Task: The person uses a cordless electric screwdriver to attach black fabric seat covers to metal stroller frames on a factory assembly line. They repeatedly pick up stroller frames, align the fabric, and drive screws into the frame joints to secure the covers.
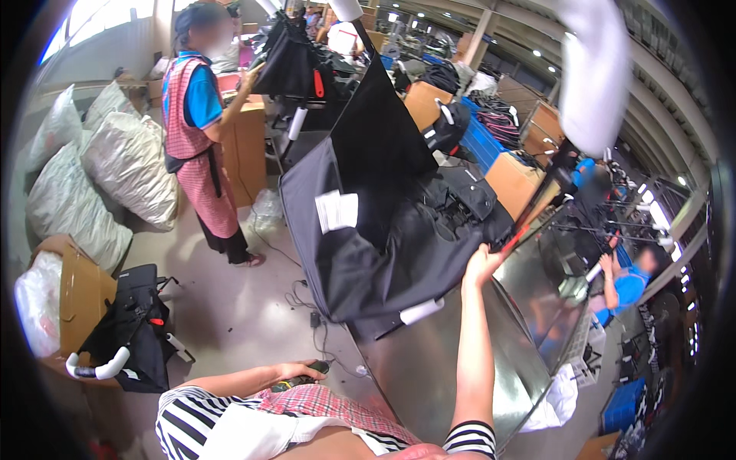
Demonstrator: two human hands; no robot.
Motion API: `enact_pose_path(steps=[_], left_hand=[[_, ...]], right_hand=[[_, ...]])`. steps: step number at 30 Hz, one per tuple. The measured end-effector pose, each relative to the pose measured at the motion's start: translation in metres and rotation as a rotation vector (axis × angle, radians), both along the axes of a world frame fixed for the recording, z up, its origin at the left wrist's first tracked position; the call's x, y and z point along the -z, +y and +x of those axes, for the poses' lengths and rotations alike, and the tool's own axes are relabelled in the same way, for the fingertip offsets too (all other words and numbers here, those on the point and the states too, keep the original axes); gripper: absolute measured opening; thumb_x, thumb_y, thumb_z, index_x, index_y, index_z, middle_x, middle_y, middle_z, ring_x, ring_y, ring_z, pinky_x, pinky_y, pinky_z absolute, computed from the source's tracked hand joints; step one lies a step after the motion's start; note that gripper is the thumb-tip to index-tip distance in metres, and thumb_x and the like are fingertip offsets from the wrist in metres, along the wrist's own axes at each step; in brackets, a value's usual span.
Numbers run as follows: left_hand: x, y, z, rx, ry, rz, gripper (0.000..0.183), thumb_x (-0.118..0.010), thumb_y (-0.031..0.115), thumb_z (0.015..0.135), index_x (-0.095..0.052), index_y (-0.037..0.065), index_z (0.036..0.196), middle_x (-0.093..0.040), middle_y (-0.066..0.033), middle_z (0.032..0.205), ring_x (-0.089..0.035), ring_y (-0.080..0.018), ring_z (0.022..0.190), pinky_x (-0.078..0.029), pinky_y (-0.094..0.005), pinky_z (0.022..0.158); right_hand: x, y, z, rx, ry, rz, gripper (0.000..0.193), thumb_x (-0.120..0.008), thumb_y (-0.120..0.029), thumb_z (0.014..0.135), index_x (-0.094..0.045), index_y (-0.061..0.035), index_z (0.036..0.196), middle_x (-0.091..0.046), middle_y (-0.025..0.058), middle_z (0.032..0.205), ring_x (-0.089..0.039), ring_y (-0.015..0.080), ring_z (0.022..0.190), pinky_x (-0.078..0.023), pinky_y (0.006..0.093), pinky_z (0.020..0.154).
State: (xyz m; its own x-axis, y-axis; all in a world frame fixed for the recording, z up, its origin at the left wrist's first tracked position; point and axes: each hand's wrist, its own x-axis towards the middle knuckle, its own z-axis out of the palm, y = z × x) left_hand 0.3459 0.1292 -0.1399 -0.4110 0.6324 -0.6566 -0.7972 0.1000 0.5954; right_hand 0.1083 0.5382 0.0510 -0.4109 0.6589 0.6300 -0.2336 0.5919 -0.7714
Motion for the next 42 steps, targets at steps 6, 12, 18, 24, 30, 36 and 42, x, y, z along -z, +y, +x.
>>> enact_pose_path(steps=[6,12,18,24,30,36,42], left_hand=[[-0.006,-0.041,-0.024,0.006,0.103,-0.095,0.092,-0.077,0.037,0.083,-0.029,0.004,0.155,-0.054,-0.0109,0.136,-0.052,-0.0186,0.12,-0.042,-0.0314,0.1],[-0.034,-0.053,-0.072,-0.01,0.052,-0.141,0.093,-0.076,0.034,0.085,-0.024,0.003,0.156,-0.058,-0.0119,0.115,-0.06,-0.0151,0.092,-0.051,-0.0274,0.078],[-0.053,-0.02,-0.144,0.053,0.098,-0.042,0.071,-0.076,0.028,0.085,-0.037,0.015,0.143,-0.056,-0.0062,0.093,-0.058,-0.0135,0.062,-0.052,-0.0287,0.051],[-0.032,0.081,-0.203,0.28,0.42,0.004,0.071,-0.081,0.025,0.08,-0.038,0.009,0.135,-0.057,-0.0047,0.088,-0.058,-0.0129,0.069,-0.05,-0.0294,0.057],[0.063,0.202,-0.213,0.532,0.876,-0.31,0.13,-0.087,0.039,0.063,-0.006,0.003,0.158,-0.061,-0.0253,0.126,-0.062,-0.0373,0.116,-0.05,-0.0398,0.097],[0.084,0.286,-0.195,0.698,0.909,-0.452,0.112,-0.086,0.032,0.063,-0.019,0.009,0.15,-0.061,-0.0271,0.123,-0.062,-0.0411,0.114,-0.051,-0.044,0.097],[0.091,0.299,-0.209,0.818,1.027,-0.497,0.121,-0.088,0.032,0.064,-0.013,0.011,0.157,-0.044,-0.0292,0.139,-0.052,-0.0427,0.125,-0.048,-0.0414,0.105]], right_hand=[[-0.019,-0.114,-0.161,-0.07,0.021,0.141,0.083,-0.063,0.003,0.078,-0.021,0.0123,0.149,-0.025,0.0335,0.153,-0.023,0.0452,0.145,-0.018,0.0489,0.122],[0.005,-0.114,-0.214,-0.919,-0.39,0.102,0.102,-0.077,-0.034,0.086,-0.013,0.0039,0.156,-0.02,0.0257,0.161,-0.016,0.0305,0.152,-0.016,0.0383,0.123],[0.181,-0.099,-0.009,-1.001,-0.713,-0.021,0.061,-0.073,-0.021,0.092,-0.048,0.0002,0.143,-0.058,0.0165,0.139,-0.055,0.0252,0.127,-0.047,0.0371,0.103],[0.254,-0.089,0.198,-0.683,-0.864,-0.578,0.032,-0.066,-0.015,0.096,-0.064,-0.0001,0.124,-0.071,0.0081,0.113,-0.066,0.0116,0.093,-0.054,0.0263,0.077],[0.259,-0.149,0.305,-0.465,-0.705,-0.887,0.036,-0.06,-0.023,0.101,-0.06,0.002,0.127,-0.069,0.011,0.12,-0.068,0.0158,0.098,-0.054,0.0278,0.084],[0.277,-0.217,0.354,-0.208,-0.627,-1.1,0.028,-0.061,-0.017,0.098,-0.065,0.0027,0.118,-0.072,0.0066,0.107,-0.067,0.0126,0.09,-0.052,0.0247,0.076],[0.278,-0.242,0.37,-0.153,-0.773,-1.125,0.028,-0.055,-0.017,0.101,-0.066,0.001,0.119,-0.071,0.0085,0.111,-0.068,0.017,0.093,-0.054,0.0289,0.079]])
